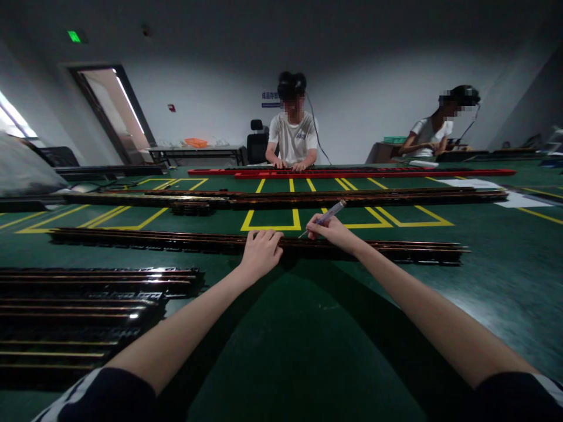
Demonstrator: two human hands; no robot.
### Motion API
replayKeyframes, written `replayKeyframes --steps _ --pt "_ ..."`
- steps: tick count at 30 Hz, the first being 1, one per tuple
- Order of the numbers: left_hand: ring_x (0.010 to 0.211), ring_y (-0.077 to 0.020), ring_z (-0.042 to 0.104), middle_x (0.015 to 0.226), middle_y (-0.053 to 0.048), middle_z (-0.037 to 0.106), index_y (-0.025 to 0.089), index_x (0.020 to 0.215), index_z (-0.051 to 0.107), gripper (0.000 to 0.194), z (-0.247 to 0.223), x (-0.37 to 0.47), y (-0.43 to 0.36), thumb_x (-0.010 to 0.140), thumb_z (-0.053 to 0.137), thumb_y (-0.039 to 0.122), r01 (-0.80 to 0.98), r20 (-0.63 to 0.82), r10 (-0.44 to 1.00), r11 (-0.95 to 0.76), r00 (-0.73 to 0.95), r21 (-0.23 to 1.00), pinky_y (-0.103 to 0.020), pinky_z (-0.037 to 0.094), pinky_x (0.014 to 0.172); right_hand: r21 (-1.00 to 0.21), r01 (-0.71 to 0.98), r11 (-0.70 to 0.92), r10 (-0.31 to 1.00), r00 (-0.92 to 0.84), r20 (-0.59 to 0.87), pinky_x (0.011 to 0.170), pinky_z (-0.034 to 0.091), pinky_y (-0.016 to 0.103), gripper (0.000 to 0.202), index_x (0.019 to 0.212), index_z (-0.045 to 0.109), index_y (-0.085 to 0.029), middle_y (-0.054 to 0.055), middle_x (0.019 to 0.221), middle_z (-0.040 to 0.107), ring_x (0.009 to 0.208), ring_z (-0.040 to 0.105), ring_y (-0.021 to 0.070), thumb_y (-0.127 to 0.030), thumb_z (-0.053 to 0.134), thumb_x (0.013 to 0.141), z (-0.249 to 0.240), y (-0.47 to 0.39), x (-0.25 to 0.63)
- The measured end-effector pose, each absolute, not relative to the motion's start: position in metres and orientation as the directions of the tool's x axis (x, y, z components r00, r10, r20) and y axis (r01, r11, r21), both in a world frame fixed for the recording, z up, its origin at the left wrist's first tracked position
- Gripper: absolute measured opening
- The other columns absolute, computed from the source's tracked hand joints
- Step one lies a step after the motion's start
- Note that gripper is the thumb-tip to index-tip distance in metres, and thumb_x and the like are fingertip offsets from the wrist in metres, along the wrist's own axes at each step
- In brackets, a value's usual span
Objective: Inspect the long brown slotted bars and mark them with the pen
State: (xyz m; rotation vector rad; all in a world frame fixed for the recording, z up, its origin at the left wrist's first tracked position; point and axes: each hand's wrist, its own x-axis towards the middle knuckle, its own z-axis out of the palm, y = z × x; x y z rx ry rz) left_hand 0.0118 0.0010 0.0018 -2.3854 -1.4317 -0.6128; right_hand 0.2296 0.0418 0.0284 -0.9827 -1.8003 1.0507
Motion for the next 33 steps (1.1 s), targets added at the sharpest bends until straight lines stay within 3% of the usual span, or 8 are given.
replayKeyframes --steps 21,33 --pt "0.116 -0.023 0.057 0.121 -0.01 0.066 0.016 0.12 0.06 0.045 0.0086 0.0098 -0.0003 0.083 0.036 0.006 0.863 0.43 0.779 -0.505 0.456 0.001 -0.046 0.036 0.103 -0.935 0.22 0.278 0.936 -0.282 0.212 0.065 0.049 0.029 0.015 0.063 0.053 -0.019 -0.003 0.054 0.056 0.055 0.056 0.0111 -0.023 0.057 0.076 0.0301 0.0416 0.2337" --pt "0.112 -0.0243 0.058 0.121 -0.009 0.066 0.017 0.122 0.058 0.041 0.0085 0.0087 -0.0001 0.085 0.041 0.021 0.863 0.407 0.794 -0.505 0.452 0.026 -0.043 0.04 0.096 -0.949 0.169 0.266 0.935 -0.286 0.211 0.062 0.047 0.029 0.016 0.061 0.052 -0.02 -0.004 0.053 0.054 0.053 0.053 0.011 -0.026 0.061 0.072 0.0289 0.0419 0.2336"
